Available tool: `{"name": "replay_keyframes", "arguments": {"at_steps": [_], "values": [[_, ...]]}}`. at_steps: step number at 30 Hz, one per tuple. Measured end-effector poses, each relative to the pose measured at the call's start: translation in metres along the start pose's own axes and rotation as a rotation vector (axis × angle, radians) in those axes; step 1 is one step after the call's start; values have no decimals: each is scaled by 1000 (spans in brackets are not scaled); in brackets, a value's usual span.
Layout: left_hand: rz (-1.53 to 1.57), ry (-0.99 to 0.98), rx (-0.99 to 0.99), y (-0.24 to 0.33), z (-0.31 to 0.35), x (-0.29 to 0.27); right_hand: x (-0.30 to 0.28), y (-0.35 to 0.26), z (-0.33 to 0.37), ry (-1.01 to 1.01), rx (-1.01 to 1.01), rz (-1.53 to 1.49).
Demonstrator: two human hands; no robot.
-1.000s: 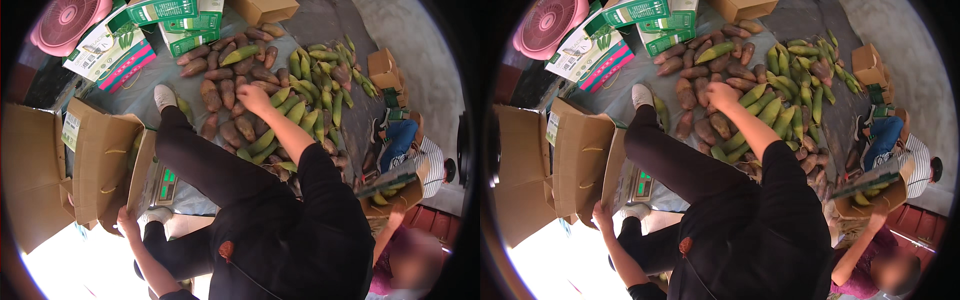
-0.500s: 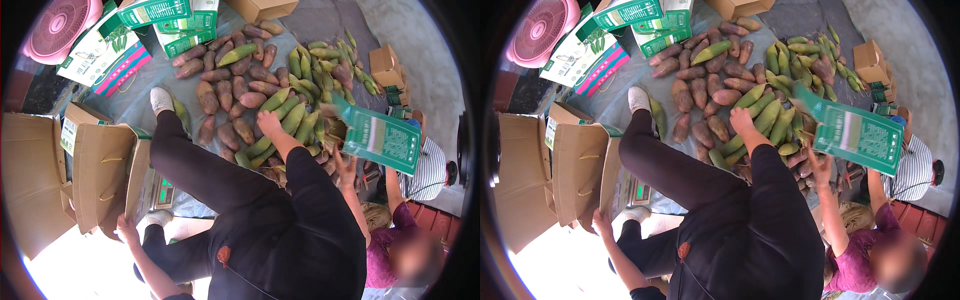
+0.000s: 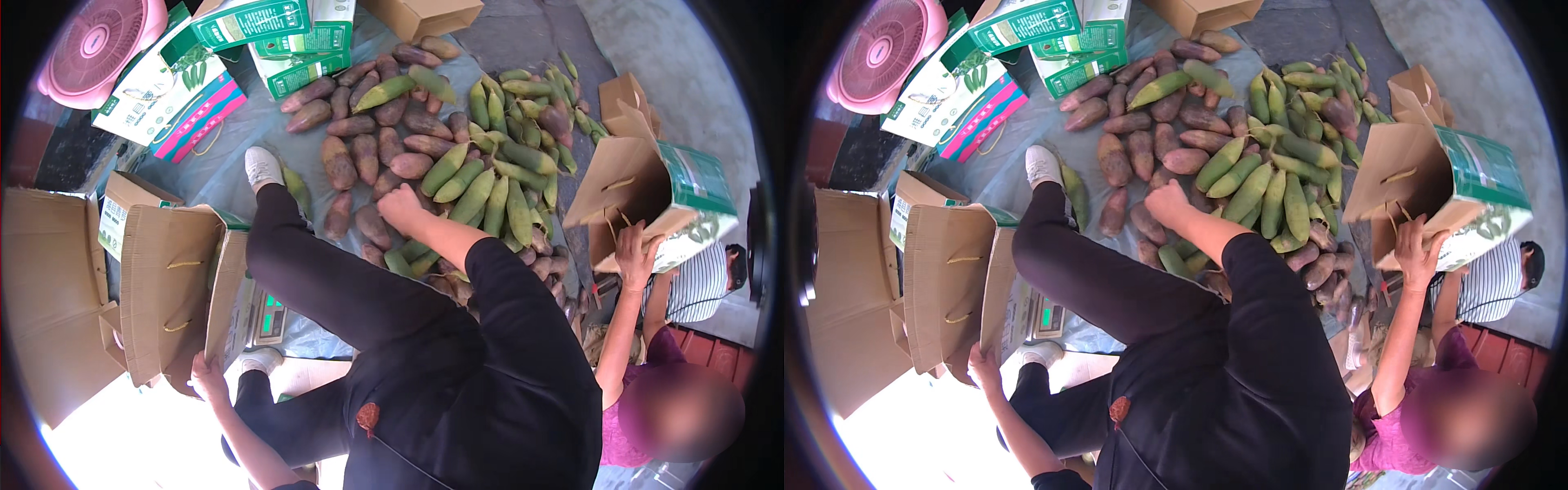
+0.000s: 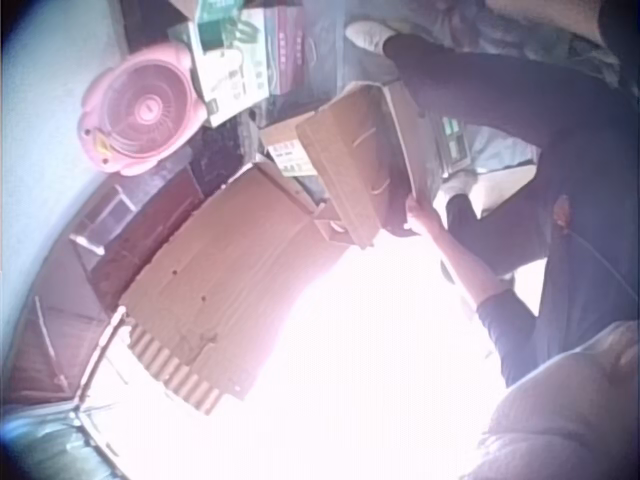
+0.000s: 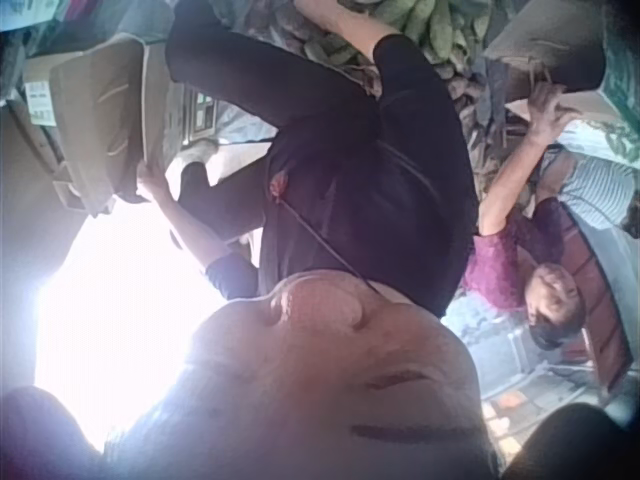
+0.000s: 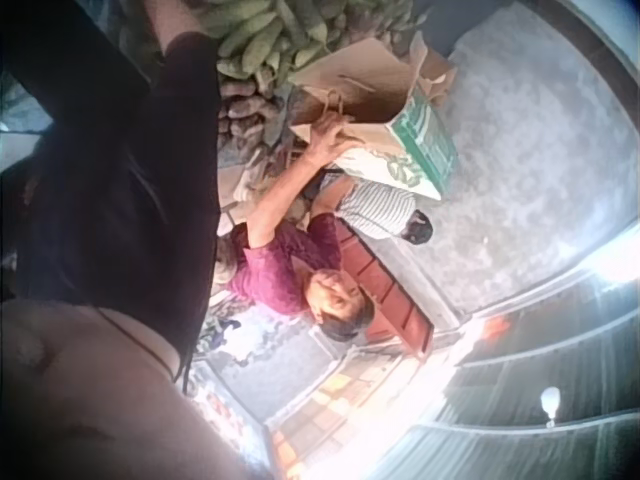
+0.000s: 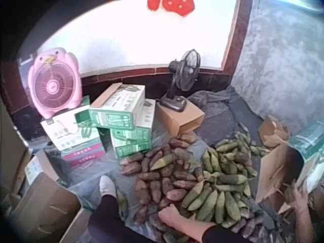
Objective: Sort vegetables and place them into cardboard boxes for packaging.
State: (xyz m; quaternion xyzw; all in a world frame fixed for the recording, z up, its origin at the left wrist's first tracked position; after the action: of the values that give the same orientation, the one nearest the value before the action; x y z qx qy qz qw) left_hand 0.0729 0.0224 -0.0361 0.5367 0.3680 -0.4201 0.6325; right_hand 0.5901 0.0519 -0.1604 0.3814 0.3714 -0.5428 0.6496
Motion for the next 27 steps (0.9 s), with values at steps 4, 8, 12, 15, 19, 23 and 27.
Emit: {"name": "replay_keyframes", "arguments": {"at_steps": [4,8,12,15,19,23,27], "values": [[29,33,60,10,0,1,0,-12,3,65,125,-265],[-18,10,31,8,0,-2,23,-12,24,292,160,-362],[33,26,28,-7,2,0,53,-10,57,190,163,-462],[47,27,39,-6,0,4,76,1,84,65,320,-788],[-42,2,0,4,0,3,101,22,117,68,617,-939],[-49,35,-35,-3,7,-4,108,36,134,73,788,-944],[-45,-7,-54,4,-2,4,193,68,125,-155,951,-1150]]}}
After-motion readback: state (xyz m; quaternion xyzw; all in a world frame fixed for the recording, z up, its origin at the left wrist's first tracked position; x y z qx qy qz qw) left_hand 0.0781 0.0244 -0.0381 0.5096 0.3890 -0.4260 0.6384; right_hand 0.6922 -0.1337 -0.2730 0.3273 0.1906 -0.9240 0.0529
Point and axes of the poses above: each hand's wrist, its own z-axis away from the middle knuckle, its own x-axis out of the palm, y = z × x, the point moved 2 cm from there along -z, towards the middle knuckle, and after that the axes turned 2 degrees about x, right-handed, at the moved point
